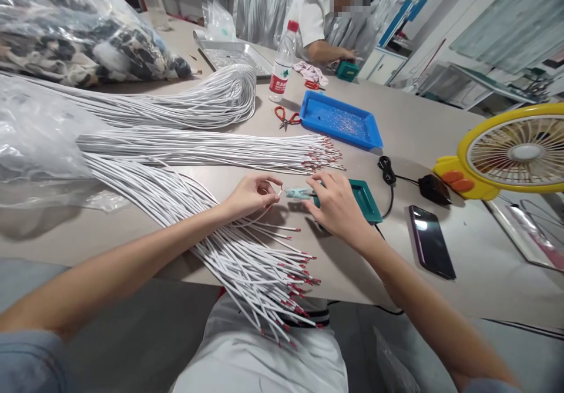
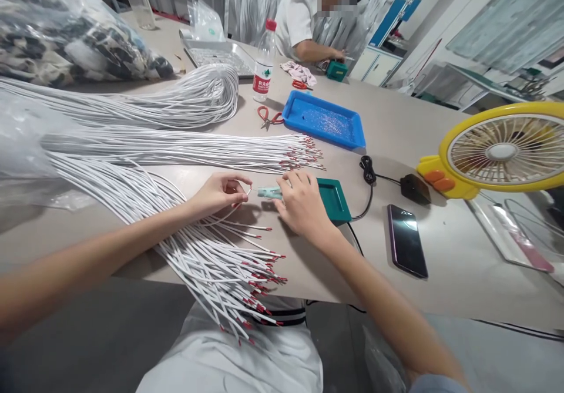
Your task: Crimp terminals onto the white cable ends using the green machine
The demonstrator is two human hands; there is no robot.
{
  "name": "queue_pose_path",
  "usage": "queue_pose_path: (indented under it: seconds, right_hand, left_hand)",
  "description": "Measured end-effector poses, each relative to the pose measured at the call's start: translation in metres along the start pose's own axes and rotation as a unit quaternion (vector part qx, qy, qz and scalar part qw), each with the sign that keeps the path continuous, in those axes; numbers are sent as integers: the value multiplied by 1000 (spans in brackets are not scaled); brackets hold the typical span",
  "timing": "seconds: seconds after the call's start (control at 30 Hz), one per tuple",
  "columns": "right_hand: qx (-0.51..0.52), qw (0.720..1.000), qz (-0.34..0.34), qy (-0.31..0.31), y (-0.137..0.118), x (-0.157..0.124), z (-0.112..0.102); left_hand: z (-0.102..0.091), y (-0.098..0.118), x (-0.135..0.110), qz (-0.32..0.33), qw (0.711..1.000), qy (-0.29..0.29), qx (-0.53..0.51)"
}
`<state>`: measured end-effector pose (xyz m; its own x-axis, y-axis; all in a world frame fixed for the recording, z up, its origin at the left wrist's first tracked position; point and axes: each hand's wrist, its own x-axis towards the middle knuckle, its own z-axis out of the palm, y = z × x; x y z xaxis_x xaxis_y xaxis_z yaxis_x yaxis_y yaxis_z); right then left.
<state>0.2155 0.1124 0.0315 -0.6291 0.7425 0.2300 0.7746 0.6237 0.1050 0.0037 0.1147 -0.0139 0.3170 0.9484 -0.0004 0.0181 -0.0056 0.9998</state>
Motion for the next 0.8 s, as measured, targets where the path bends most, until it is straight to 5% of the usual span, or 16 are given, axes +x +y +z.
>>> queue_pose_path:
  seconds: [0.37,0.8]
  right_hand:
    - [-22,996,1,-90,10,13,7]
    - [-79,991,-31,-106,-5,16,8]
  left_hand:
    - [1,-2,0,-9,999,-17,36]
    - [4,1,0,-47,998,-14,42]
